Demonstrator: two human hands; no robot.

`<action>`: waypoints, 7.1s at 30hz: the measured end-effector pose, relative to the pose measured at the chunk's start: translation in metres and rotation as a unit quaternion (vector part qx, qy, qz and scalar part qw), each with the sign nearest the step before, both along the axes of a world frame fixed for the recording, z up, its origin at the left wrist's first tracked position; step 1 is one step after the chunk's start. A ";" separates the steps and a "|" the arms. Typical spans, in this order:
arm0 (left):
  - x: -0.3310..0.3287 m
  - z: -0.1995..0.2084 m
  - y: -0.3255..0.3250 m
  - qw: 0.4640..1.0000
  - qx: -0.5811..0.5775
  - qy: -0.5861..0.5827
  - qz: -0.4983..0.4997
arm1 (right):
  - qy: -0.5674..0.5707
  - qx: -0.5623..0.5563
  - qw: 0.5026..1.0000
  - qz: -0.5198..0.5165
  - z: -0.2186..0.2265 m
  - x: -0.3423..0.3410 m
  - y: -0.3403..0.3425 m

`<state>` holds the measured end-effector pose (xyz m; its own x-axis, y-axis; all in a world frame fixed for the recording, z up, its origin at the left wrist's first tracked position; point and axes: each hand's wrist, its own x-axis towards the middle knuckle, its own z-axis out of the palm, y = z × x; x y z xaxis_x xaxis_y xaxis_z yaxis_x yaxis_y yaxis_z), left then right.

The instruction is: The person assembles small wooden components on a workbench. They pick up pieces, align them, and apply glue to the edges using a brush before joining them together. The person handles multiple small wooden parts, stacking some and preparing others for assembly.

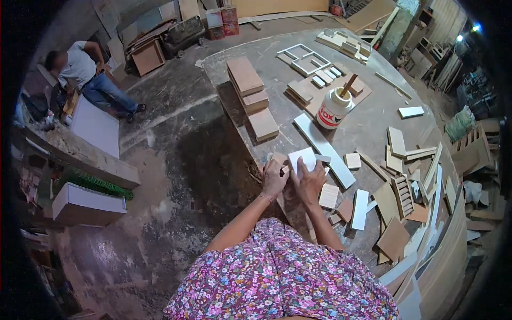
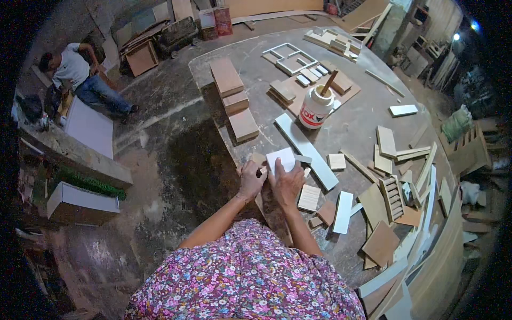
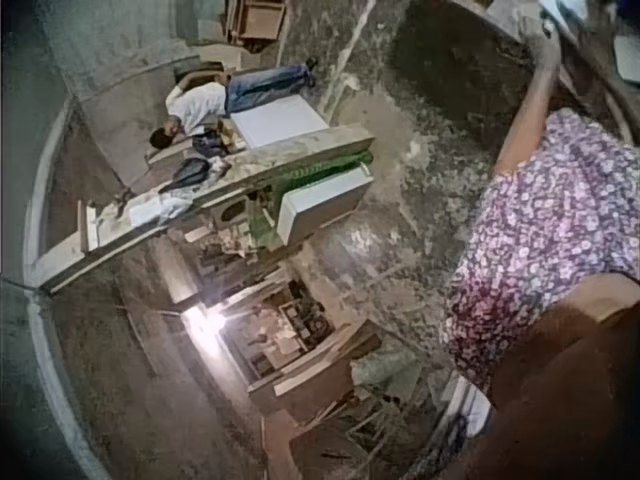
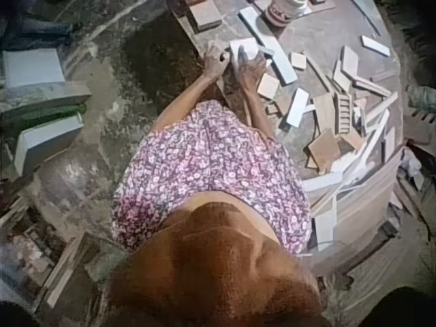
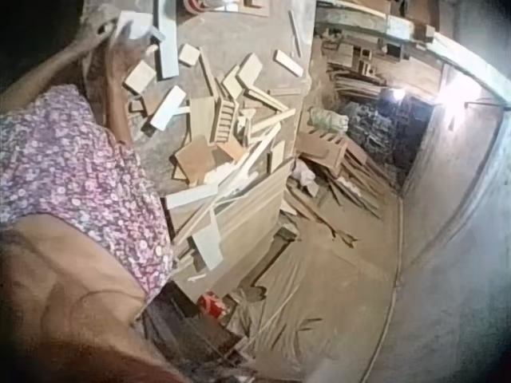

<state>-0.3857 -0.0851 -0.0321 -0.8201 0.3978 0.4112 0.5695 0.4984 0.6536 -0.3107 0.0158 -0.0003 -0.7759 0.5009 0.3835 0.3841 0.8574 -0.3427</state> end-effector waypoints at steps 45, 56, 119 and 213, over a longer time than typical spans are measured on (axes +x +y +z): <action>-0.002 -0.001 -0.001 1.000 0.002 -0.010 -0.004 | -0.011 -0.015 1.000 -0.005 -0.001 -0.023 0.020; 0.001 0.006 -0.003 1.000 0.012 0.001 -0.009 | -0.017 -0.007 1.000 -0.016 0.007 -0.027 0.016; 0.004 -0.006 0.000 1.000 0.001 -0.021 0.013 | 0.021 0.027 0.999 0.040 -0.006 0.005 -0.009; -0.012 0.001 0.000 0.999 0.036 -0.009 -0.003 | 0.038 -0.004 0.999 0.017 -0.008 -0.005 -0.009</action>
<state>-0.3972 -0.0852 -0.0313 -0.8253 0.3725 0.4244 0.5603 0.4472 0.6972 -0.3158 0.0071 -0.0080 -0.7609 0.4784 0.4383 0.3283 0.8665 -0.3759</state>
